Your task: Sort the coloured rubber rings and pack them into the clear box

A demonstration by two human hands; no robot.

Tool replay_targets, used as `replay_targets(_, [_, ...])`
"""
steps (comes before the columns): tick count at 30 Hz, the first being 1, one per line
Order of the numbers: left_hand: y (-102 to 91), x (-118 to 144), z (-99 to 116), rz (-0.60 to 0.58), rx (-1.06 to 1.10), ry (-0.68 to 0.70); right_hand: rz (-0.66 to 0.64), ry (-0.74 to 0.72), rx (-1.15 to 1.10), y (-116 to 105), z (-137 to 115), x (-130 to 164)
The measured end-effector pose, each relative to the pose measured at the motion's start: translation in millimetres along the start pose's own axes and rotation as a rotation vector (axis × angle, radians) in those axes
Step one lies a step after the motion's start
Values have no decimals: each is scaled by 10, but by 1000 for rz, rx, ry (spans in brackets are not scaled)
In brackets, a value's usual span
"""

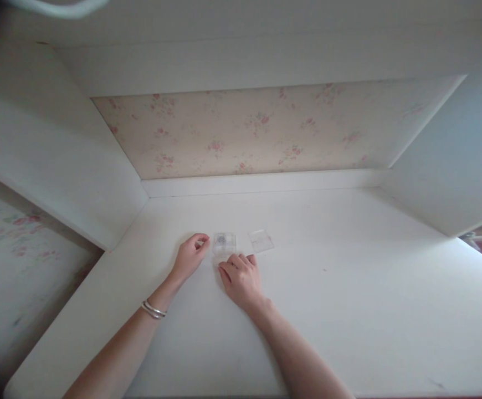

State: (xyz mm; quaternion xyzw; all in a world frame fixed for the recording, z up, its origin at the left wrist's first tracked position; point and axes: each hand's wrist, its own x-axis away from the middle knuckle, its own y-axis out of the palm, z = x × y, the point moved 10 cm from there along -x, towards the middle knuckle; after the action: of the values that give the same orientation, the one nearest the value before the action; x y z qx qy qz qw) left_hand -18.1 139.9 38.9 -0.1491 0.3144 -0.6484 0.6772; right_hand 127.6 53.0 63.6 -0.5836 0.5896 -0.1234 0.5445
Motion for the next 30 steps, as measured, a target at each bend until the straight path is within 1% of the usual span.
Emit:
replay_targets(2, [-40,179,-42,-23,24,-24,7,19,-5,5,29,-3])
replay_targets(5, [-27,440,-59,-74,75,-29,41,81,-40,9,133,-39])
replay_targets(8, [24,588,-37,-119,111,-6,98,156,-69,-27,279,-146])
replay_targets(11, [63,607,-22,-151,113,23,126,193,-62,-88,379,-342])
replay_targets(14, [72,575,-35,-163,98,35,110,212,-21,-105,430,-565])
replay_targets(16, [68,564,-47,-165,83,35,73,218,32,-46,443,-682])
replay_targets(19, [53,569,-37,-164,64,47,-3,191,140,129,431,-774])
replay_targets(21, [40,575,-25,-160,63,56,-40,165,194,230,427,-787])
replay_targets(23, [35,579,-19,-159,66,62,-30,166,218,239,451,-771])
replay_targets(26, [39,582,-9,-160,58,76,52,206,190,94,528,-693])
replay_targets(30, [52,602,40,-170,14,104,140,250,49,-90,623,-451])
